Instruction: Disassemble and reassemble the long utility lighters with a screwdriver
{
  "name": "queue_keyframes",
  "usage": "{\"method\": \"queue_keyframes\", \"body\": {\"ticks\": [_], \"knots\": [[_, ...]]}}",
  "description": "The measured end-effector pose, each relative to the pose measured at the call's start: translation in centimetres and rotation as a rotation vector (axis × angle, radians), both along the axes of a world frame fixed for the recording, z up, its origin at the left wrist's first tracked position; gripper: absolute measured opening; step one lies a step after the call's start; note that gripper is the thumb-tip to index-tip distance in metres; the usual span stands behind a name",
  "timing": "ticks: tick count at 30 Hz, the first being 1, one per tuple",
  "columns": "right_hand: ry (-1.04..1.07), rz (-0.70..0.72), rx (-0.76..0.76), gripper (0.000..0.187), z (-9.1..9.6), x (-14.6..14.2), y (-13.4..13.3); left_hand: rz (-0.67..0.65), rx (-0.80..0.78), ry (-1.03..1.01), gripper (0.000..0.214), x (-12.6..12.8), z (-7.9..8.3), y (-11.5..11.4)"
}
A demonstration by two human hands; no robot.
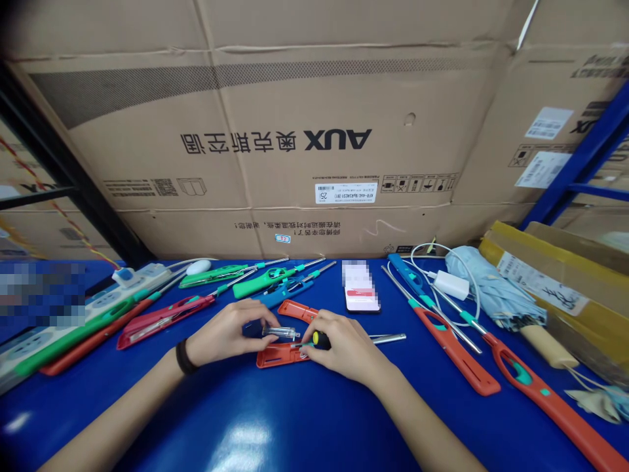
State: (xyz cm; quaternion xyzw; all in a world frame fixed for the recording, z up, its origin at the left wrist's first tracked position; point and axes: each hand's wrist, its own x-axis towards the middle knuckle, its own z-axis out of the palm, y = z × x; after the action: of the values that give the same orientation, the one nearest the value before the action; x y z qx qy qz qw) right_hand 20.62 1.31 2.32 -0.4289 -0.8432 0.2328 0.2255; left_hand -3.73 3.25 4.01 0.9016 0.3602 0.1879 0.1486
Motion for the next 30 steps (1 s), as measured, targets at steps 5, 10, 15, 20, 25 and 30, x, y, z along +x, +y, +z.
{"method": "queue_keyframes", "body": {"ticks": [5, 10, 15, 20, 25, 30], "knots": [[-0.005, -0.006, 0.019, 0.004, -0.15, -0.25, -0.04, -0.022, 0.011, 0.0, 0.01, 0.02, 0.19, -0.03], [0.024, -0.001, 0.01, 0.004, -0.22, -0.1, 0.06, -0.043, 0.026, -0.007, 0.009, -0.13, 0.27, -0.06], [0.031, -0.004, 0.015, 0.006, -0.19, -0.04, 0.17, -0.051, 0.019, -0.013, 0.009, -0.31, 0.34, 0.01], [0.042, -0.002, 0.013, 0.006, -0.2, -0.03, 0.2, -0.039, 0.014, -0.009, 0.01, -0.32, 0.33, 0.05], [0.04, -0.004, 0.018, 0.005, -0.17, -0.03, 0.14, -0.049, 0.024, -0.013, 0.01, -0.32, 0.36, 0.02], [0.027, -0.008, 0.031, 0.004, -0.08, -0.07, 0.14, -0.057, 0.025, -0.006, 0.009, -0.33, 0.42, -0.03]]}}
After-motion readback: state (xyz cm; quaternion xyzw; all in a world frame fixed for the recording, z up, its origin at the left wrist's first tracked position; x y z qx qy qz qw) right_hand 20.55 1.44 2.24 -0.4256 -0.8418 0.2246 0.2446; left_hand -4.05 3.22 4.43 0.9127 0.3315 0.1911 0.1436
